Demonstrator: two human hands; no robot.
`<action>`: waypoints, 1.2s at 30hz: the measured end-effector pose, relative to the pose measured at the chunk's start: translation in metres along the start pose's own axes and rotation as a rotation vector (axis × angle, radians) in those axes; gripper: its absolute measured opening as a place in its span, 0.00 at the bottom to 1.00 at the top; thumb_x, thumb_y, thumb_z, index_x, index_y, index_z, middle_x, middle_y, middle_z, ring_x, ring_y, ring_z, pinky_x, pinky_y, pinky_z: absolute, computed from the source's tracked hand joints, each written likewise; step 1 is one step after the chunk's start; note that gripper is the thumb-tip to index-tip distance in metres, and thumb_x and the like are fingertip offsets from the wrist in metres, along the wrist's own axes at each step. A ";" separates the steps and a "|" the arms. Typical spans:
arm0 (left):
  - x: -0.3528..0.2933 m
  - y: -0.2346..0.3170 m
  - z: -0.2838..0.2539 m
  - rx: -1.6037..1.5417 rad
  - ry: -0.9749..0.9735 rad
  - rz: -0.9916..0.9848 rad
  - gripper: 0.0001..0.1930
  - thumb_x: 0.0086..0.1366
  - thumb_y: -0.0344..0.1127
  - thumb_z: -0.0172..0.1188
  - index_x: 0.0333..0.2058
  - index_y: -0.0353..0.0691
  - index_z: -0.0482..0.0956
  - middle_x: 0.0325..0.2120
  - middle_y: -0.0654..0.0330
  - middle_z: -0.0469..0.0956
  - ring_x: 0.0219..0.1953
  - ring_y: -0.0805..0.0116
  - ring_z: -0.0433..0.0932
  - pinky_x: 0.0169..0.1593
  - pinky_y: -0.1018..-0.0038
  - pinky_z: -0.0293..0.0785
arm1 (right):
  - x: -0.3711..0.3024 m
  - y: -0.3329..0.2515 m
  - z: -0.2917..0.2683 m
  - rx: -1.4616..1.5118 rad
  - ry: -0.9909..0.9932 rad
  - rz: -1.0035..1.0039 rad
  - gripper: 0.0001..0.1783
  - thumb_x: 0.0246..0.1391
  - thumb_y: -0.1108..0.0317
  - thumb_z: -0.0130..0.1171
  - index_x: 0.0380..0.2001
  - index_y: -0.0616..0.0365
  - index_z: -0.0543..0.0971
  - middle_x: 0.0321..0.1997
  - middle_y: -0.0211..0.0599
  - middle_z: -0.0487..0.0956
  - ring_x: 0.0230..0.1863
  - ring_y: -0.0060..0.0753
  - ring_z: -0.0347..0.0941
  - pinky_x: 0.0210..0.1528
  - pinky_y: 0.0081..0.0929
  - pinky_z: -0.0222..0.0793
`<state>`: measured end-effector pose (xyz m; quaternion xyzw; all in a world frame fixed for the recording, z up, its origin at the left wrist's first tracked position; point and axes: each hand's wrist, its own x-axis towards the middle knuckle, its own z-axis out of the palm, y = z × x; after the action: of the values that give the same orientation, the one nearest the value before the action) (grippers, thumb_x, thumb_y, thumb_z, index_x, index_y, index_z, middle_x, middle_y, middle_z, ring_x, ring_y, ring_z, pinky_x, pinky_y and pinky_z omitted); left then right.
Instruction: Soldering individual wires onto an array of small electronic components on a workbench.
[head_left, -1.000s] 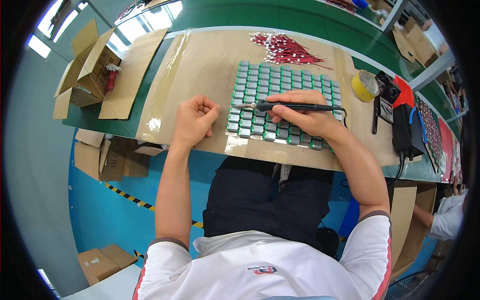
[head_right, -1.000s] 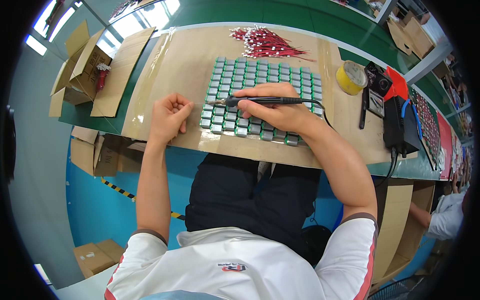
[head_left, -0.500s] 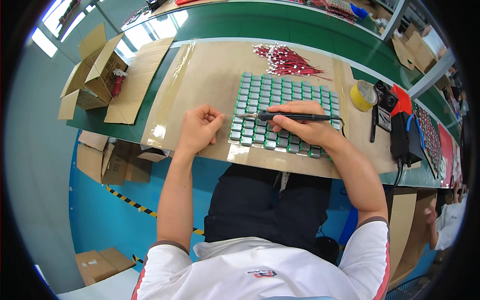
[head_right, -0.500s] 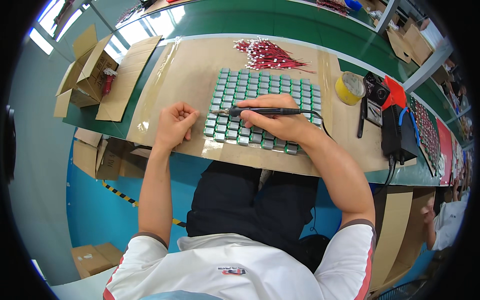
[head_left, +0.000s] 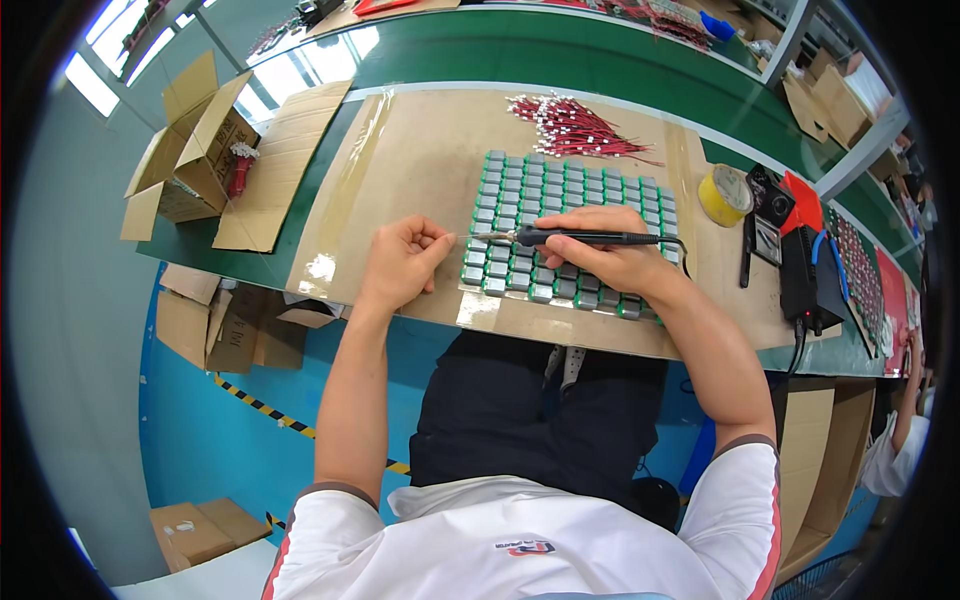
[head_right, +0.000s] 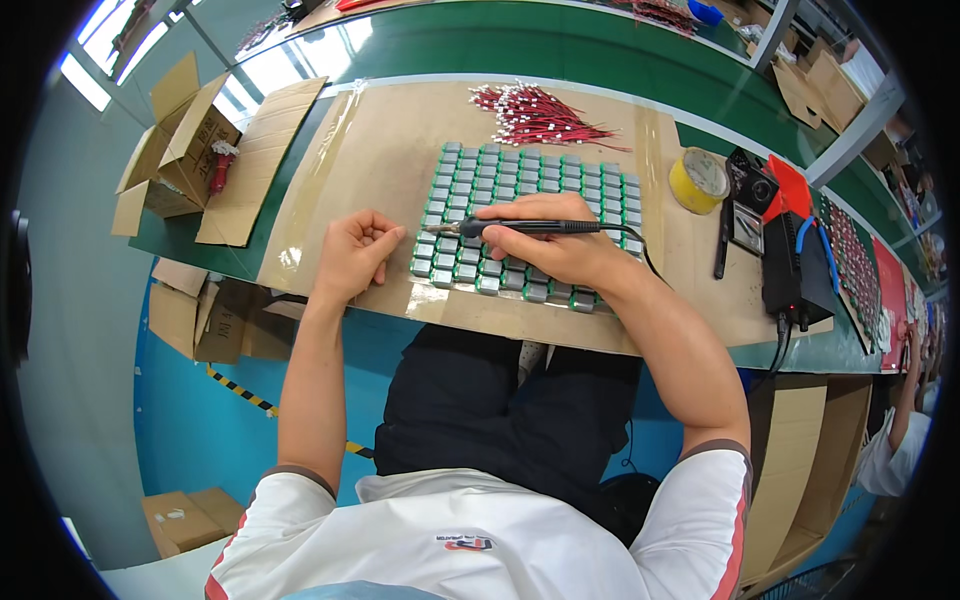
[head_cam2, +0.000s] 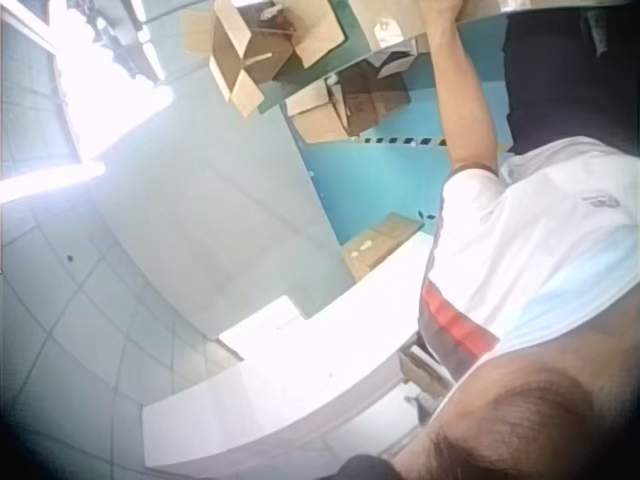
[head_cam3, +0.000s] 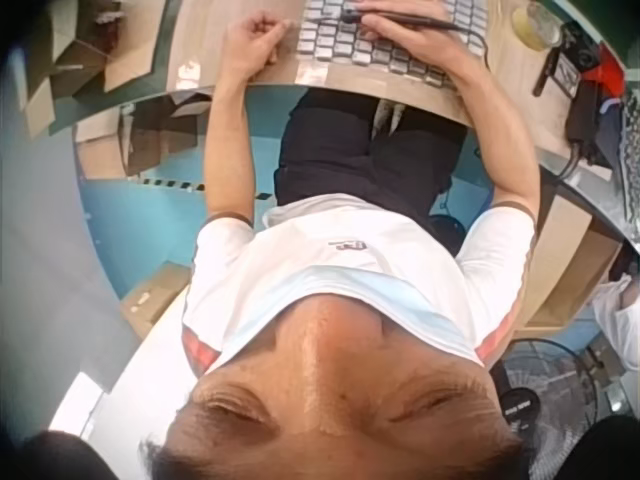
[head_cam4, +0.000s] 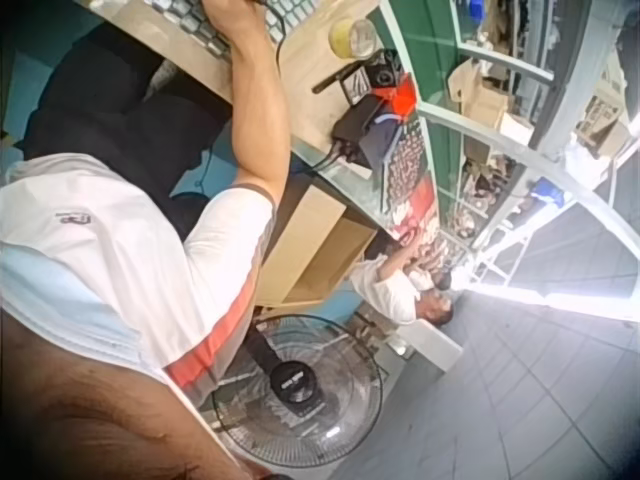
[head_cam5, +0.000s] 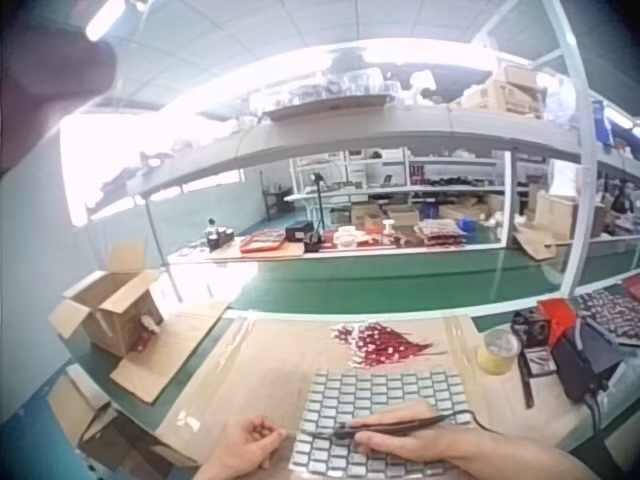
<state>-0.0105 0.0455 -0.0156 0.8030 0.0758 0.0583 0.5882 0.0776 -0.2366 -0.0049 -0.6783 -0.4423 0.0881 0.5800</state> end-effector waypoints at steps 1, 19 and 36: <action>0.000 0.000 0.000 0.001 0.002 0.001 0.06 0.65 0.28 0.66 0.31 0.30 0.79 0.17 0.65 0.76 0.12 0.82 0.69 0.15 0.83 0.59 | 0.000 0.000 0.000 0.000 0.002 0.006 0.14 0.60 0.73 0.63 0.49 0.66 0.83 0.36 0.41 0.87 0.34 0.26 0.84 0.37 0.21 0.78; -0.004 -0.004 -0.002 -0.026 -0.003 0.037 0.06 0.61 0.26 0.65 0.28 0.30 0.80 0.16 0.67 0.75 0.14 0.84 0.69 0.16 0.82 0.62 | -0.001 -0.006 0.001 0.021 0.002 -0.005 0.14 0.58 0.74 0.65 0.47 0.65 0.84 0.33 0.40 0.87 0.33 0.24 0.85 0.34 0.18 0.77; -0.003 -0.005 -0.002 -0.005 -0.043 0.031 0.06 0.63 0.27 0.66 0.29 0.30 0.80 0.17 0.65 0.76 0.13 0.83 0.70 0.16 0.82 0.62 | -0.001 -0.005 0.001 0.007 -0.001 0.019 0.15 0.56 0.74 0.66 0.47 0.64 0.85 0.33 0.40 0.86 0.31 0.24 0.84 0.33 0.19 0.77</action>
<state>-0.0137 0.0479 -0.0197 0.8038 0.0505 0.0501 0.5906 0.0736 -0.2370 -0.0018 -0.6805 -0.4357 0.0956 0.5813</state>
